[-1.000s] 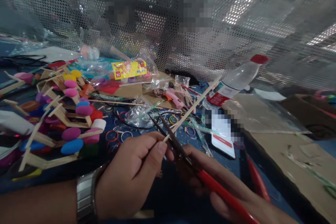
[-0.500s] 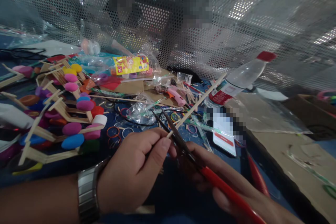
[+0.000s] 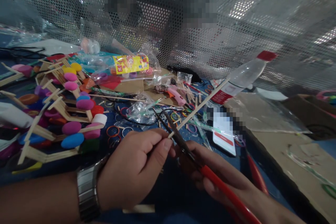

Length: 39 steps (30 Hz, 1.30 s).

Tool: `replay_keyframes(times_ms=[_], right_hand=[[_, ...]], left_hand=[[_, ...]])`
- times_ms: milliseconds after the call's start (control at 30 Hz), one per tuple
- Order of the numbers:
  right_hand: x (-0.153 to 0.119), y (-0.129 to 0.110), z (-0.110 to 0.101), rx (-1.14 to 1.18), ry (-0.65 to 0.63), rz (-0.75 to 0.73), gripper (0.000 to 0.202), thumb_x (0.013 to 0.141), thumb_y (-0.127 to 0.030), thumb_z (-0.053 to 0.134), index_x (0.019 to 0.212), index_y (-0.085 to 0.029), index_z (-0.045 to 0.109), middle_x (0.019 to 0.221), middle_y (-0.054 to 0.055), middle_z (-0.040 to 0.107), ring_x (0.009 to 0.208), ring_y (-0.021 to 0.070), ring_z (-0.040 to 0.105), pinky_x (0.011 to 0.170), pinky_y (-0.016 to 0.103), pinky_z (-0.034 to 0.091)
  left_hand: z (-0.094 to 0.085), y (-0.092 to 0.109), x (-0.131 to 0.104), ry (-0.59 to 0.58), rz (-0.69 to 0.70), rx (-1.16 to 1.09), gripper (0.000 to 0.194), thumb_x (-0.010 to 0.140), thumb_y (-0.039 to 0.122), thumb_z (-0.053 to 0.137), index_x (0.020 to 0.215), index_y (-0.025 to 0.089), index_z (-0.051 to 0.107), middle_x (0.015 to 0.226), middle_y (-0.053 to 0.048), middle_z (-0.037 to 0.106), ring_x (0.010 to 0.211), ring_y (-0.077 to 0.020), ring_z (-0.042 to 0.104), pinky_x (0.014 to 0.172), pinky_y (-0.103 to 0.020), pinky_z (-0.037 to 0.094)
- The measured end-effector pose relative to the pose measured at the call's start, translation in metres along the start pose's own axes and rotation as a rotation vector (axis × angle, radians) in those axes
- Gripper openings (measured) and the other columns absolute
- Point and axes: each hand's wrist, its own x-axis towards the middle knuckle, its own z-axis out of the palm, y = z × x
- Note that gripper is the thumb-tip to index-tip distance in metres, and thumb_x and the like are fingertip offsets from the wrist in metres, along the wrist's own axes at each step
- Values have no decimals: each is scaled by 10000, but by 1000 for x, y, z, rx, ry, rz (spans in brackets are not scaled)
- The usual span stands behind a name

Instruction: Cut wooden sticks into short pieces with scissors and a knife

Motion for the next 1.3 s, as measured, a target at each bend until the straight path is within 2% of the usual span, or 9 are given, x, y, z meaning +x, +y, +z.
replay_keyframes(times_ms=[67, 200, 433, 633, 767, 967, 1033, 1167, 1300], right_hand=[[0, -2, 0, -2, -9, 11, 424, 868, -553, 665, 1233, -337, 682, 969, 39, 639, 794, 188, 569, 785, 309, 521], [2, -3, -1, 14, -39, 24, 426, 869, -558, 660, 1241, -351, 672, 946, 24, 623, 749, 168, 523, 666, 257, 493], [4, -7, 0, -32, -45, -21, 426, 856, -578, 667, 1215, -349, 684, 1016, 35, 658, 938, 217, 580, 840, 308, 496], [3, -4, -2, -21, -48, -25, 385, 870, -541, 677, 1211, -363, 695, 1013, 26, 658, 901, 199, 575, 926, 337, 474], [3, -1, -4, -31, -58, -29, 384, 879, -543, 668, 1226, -379, 683, 948, 14, 626, 876, 186, 544, 806, 291, 479], [3, -6, -5, -66, -68, -48, 337, 904, -517, 652, 1194, -349, 686, 788, -20, 492, 663, 136, 400, 645, 254, 430], [2, -6, -6, -57, -88, -32, 324, 913, -507, 646, 1183, -333, 678, 778, -25, 473, 644, 132, 368, 602, 249, 393], [2, -4, -7, -31, -122, 14, 316, 931, -501, 622, 1177, -304, 647, 779, -31, 447, 626, 129, 326, 539, 248, 316], [5, -3, -5, -51, -127, 15, 385, 899, -576, 619, 1157, -290, 621, 792, -28, 434, 644, 142, 326, 558, 259, 329]], left_hand=[[-1, 1, 0, -18, -2, 22, 280, 1004, 217, 413, 833, 182, 632, 777, 26, 684, 711, -92, 630, 662, -199, 443], [-2, 2, 1, -46, 9, 19, 280, 997, 189, 418, 829, 173, 642, 802, 28, 699, 734, -81, 642, 695, -183, 447], [-2, 0, 4, -49, 50, -3, 281, 993, 163, 428, 820, 166, 649, 779, 37, 685, 711, -61, 625, 686, -142, 445], [-3, 0, 5, -55, 65, -10, 296, 996, 159, 422, 802, 164, 646, 762, 40, 670, 681, -56, 594, 659, -136, 438], [-3, 0, 6, -59, 71, -26, 296, 994, 151, 416, 808, 161, 646, 770, 33, 673, 687, -64, 599, 660, -149, 444], [-2, 2, 5, -75, 40, -36, 298, 993, 156, 404, 806, 158, 636, 763, 27, 665, 693, -75, 592, 669, -175, 443], [-1, 2, 4, -74, 27, -40, 298, 993, 163, 401, 811, 157, 638, 712, 38, 624, 636, -71, 558, 662, -182, 441], [-1, 0, 3, -86, -2, -72, 298, 996, 178, 387, 835, 159, 637, 557, 86, 454, 464, -56, 416, 570, -190, 408], [0, -2, 4, -103, -23, -113, 311, 1006, 204, 369, 840, 160, 629, 539, 89, 412, 434, -59, 374, 461, -189, 331]])
